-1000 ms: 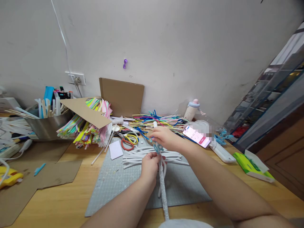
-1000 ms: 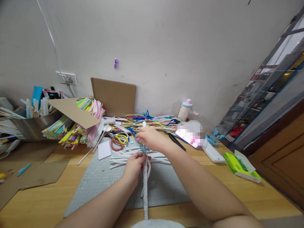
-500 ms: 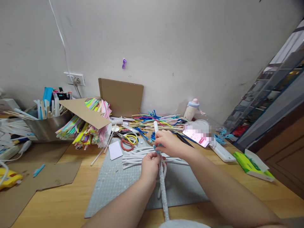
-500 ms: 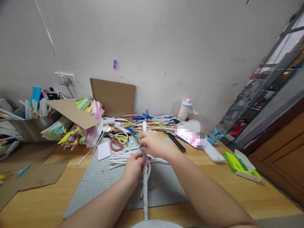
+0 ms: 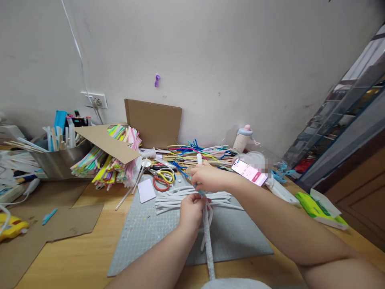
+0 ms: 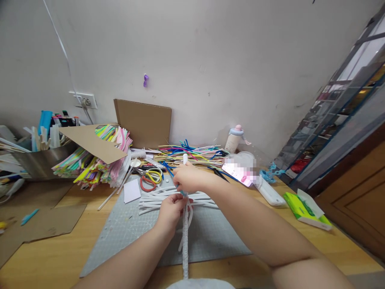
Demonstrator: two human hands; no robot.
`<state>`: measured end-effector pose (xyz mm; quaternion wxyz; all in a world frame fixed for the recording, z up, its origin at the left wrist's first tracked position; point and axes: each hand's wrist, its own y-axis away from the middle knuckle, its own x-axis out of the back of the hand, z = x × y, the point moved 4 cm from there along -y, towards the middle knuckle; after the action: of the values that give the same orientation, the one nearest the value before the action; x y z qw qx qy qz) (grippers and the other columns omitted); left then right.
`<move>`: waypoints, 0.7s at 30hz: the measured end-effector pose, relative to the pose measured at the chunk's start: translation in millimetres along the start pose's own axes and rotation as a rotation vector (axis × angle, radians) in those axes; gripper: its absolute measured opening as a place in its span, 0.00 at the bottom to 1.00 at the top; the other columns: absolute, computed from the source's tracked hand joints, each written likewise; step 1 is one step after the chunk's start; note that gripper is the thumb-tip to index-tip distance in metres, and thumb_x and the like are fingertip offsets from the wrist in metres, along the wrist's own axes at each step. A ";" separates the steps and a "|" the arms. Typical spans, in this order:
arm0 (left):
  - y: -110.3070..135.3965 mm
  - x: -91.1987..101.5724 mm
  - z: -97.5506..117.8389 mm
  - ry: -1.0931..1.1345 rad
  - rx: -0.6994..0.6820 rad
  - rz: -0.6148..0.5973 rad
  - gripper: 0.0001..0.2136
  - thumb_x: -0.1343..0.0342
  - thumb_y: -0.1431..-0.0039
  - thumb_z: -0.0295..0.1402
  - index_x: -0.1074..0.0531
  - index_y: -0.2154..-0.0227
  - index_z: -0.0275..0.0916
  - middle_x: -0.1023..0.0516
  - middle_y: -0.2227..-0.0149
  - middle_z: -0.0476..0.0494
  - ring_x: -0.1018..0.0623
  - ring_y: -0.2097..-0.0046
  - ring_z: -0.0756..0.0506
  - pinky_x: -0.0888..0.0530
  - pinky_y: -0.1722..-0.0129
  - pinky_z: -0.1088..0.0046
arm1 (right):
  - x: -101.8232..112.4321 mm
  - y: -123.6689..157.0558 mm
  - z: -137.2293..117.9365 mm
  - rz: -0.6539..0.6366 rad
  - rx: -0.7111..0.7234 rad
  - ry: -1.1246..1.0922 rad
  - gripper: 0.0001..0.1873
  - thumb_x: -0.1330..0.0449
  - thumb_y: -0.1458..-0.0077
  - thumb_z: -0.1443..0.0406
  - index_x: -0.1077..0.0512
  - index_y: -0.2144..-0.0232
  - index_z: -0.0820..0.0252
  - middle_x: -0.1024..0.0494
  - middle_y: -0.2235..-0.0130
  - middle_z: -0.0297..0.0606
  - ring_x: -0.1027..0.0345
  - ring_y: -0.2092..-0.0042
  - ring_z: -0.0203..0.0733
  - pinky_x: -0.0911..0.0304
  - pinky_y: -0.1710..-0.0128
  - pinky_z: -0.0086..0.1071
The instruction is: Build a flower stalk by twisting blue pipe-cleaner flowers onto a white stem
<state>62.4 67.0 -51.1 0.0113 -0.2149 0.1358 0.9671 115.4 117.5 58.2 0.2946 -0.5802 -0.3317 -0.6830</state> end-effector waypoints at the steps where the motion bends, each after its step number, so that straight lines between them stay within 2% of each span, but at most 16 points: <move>1: -0.1 -0.3 -0.5 0.008 0.005 -0.008 0.07 0.42 0.62 0.29 0.34 0.78 0.36 0.22 0.76 0.41 0.26 0.79 0.48 0.33 0.78 0.74 | 0.3 -0.1 -0.1 -0.009 0.000 0.006 0.04 0.40 0.52 0.64 0.26 0.73 0.57 0.28 0.65 0.36 0.40 0.58 0.44 0.56 0.61 0.36; 5: 0.4 -1.2 -0.6 0.036 0.023 -0.024 0.09 0.41 0.63 0.31 0.35 0.78 0.36 0.22 0.75 0.42 0.26 0.79 0.48 0.33 0.79 0.74 | 0.9 0.5 0.4 -0.032 0.008 0.007 0.04 0.40 0.52 0.64 0.26 0.73 0.57 0.28 0.64 0.37 0.40 0.58 0.43 0.56 0.59 0.36; 10: 2.4 -1.1 2.4 0.031 0.022 -0.013 0.11 0.40 0.63 0.34 0.33 0.76 0.36 0.22 0.74 0.41 0.26 0.78 0.48 0.32 0.78 0.74 | 1.8 0.6 2.3 -0.002 0.007 -0.007 0.03 0.40 0.52 0.65 0.26 0.72 0.58 0.28 0.64 0.37 0.40 0.57 0.44 0.57 0.58 0.37; 21: 1.1 -0.7 -0.1 0.048 0.041 -0.013 0.10 0.40 0.62 0.34 0.31 0.76 0.34 0.22 0.74 0.41 0.26 0.79 0.48 0.32 0.78 0.73 | 9.8 1.0 -2.9 -0.038 -0.023 0.013 0.03 0.40 0.52 0.67 0.25 0.72 0.58 0.28 0.63 0.38 0.39 0.57 0.45 0.56 0.58 0.38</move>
<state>63.0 65.9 -50.6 0.0190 -0.2384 0.1545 0.9586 112.9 114.5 67.7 0.2770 -0.5729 -0.3327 -0.6960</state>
